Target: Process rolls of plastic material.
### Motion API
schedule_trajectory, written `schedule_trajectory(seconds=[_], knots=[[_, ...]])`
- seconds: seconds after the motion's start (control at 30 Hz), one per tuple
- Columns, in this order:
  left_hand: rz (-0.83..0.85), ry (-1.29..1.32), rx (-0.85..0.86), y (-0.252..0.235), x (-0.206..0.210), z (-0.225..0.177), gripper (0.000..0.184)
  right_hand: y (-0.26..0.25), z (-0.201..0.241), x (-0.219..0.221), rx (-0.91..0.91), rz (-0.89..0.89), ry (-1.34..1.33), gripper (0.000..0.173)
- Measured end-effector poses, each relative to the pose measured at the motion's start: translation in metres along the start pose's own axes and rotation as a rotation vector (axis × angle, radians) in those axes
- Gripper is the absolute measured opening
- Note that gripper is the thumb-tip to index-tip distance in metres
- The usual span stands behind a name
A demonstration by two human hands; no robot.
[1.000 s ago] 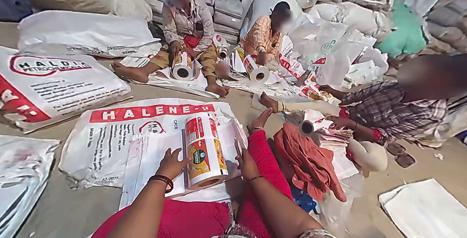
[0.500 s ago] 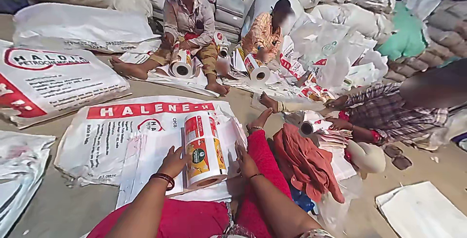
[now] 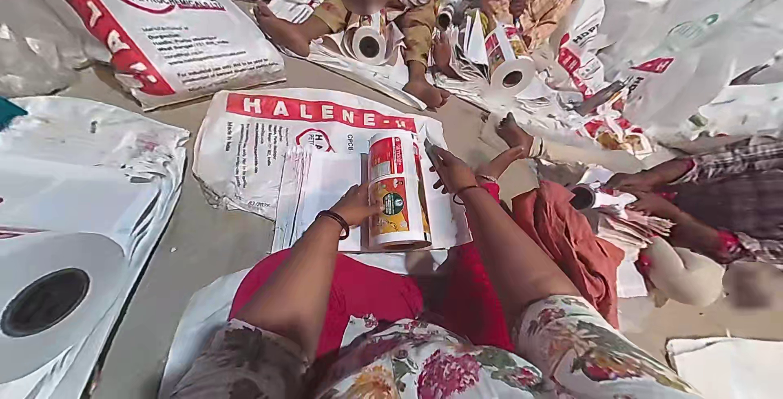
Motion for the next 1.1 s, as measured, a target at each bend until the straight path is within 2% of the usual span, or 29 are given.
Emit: schedule_trajectory(seconds=[0.3,0.47,0.63,0.87,0.97,1.1], knots=[[0.129,0.162,-0.003,-0.026,0.003,0.010,0.100,-0.076,0.034,0.018,-0.038,0.087,0.246,0.046],[0.147,0.097,0.010,-0.033,0.005,0.011,0.103,-0.089,0.036,0.023,-0.025,0.127,0.307,0.046],[0.168,0.143,0.018,-0.033,0.007,0.007,0.104,-0.092,0.044,0.019,-0.033,0.183,0.341,0.048],[0.142,0.052,0.061,-0.031,0.006,0.002,0.095,-0.059,0.058,0.020,-0.062,0.344,0.435,0.043],[0.119,0.032,0.078,-0.029,0.006,0.001,0.094,-0.032,0.062,0.025,-0.111,0.403,0.525,0.040],[0.076,0.049,0.056,-0.022,0.010,0.003,0.091,0.023,0.070,0.032,-0.070,0.447,0.550,0.044]])
Point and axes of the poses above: each hand's wrist, its own y-axis away from the middle knuckle, its own x-axis out of the palm, z = x × y, the point moved 3 cm from there along -y, towards the middle knuckle, and after that the axes turned 14 degrees about -x, right-handed, at the moved point
